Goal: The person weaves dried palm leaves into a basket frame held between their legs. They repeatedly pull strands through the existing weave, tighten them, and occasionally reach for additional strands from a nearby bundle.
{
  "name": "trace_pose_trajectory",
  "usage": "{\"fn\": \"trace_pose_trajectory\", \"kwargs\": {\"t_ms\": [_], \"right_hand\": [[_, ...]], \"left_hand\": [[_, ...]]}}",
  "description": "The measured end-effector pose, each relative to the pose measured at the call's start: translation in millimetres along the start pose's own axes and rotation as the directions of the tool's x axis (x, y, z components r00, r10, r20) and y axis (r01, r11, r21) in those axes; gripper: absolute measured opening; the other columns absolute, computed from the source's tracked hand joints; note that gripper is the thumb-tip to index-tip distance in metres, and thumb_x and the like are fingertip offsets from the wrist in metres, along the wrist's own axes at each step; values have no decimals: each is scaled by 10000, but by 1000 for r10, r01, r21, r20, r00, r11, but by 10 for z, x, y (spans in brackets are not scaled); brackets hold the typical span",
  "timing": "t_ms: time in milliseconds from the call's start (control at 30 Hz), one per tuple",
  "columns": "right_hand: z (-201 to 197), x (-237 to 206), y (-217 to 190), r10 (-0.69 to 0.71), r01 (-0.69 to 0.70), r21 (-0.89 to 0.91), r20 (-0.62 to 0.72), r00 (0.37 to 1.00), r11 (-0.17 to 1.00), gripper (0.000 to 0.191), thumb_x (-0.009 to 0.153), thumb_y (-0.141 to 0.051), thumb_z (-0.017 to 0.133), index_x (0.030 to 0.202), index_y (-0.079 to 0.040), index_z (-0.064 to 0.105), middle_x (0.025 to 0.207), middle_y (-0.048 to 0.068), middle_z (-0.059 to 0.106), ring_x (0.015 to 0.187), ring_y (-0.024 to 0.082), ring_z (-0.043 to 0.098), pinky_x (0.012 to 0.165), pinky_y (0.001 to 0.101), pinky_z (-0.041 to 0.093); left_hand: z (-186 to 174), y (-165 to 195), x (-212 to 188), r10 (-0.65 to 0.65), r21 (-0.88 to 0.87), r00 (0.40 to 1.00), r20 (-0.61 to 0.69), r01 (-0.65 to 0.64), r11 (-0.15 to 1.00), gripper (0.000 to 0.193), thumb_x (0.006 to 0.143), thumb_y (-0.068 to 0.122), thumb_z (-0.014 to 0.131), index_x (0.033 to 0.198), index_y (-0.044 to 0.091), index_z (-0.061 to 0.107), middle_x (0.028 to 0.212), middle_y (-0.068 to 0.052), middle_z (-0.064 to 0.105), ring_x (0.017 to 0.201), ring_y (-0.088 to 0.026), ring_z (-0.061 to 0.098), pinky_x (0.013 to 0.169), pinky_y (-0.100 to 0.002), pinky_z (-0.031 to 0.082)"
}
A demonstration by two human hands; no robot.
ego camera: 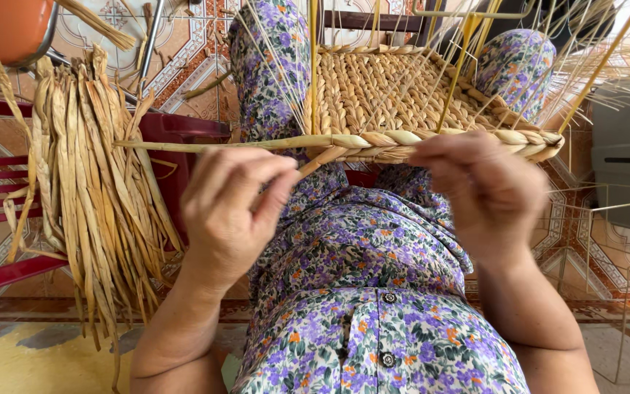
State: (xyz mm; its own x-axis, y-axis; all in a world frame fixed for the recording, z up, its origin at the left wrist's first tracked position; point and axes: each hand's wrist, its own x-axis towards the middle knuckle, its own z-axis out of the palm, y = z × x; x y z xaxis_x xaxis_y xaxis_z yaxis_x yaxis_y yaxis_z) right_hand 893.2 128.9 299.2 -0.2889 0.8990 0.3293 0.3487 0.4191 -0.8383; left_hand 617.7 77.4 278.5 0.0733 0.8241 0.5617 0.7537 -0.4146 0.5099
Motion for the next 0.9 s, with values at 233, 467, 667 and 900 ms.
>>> {"fn": "trace_pose_trajectory", "kwargs": {"t_ms": [233, 467, 667, 900], "right_hand": [[573, 236, -53, -114, 147, -159, 199, 973, 976, 353, 1021, 35, 649, 1366, -1, 584, 1147, 132, 746, 939, 213, 771, 798, 322, 626], [554, 173, -93, -154, 173, -209, 105, 982, 962, 308, 1060, 7, 644, 1353, -46, 564, 1230, 135, 735, 1027, 257, 765, 872, 341, 612], [621, 171, -270, -305, 343, -210, 195, 932, 915, 281, 955, -20, 698, 1218, 51, 628, 1184, 174, 684, 1004, 324, 745, 837, 376, 617], [796, 240, -74, -165, 223, -293, 210, 964, 930, 170, 976, -109, 766, 1104, -30, 686, 898, 93, 654, 741, 249, 689, 636, 385, 560]], "left_hand": [[97, 139, 121, 1, 37, 979, 205, -8, 999, 577, 759, 265, 836, 1186, -41, 598, 1004, -119, 643, 901, -266, 679, 785, -371, 596], [100, 64, 275, 7, 68, 919, 394, -36, 997, 325, 900, 116, 822, 1199, 38, 718, 884, -80, 624, 789, -202, 644, 681, -310, 609], [25, -79, 441, 29, 130, 915, 402, -89, 987, 175, 867, 179, 827, 999, 89, 754, 927, -33, 679, 856, -197, 658, 705, -321, 586], [-187, -28, 464, 286, 55, 957, 50, -288, 956, 232, 937, 280, 855, 1003, 94, 732, 1022, -12, 689, 1022, -218, 623, 900, -360, 539]]}}
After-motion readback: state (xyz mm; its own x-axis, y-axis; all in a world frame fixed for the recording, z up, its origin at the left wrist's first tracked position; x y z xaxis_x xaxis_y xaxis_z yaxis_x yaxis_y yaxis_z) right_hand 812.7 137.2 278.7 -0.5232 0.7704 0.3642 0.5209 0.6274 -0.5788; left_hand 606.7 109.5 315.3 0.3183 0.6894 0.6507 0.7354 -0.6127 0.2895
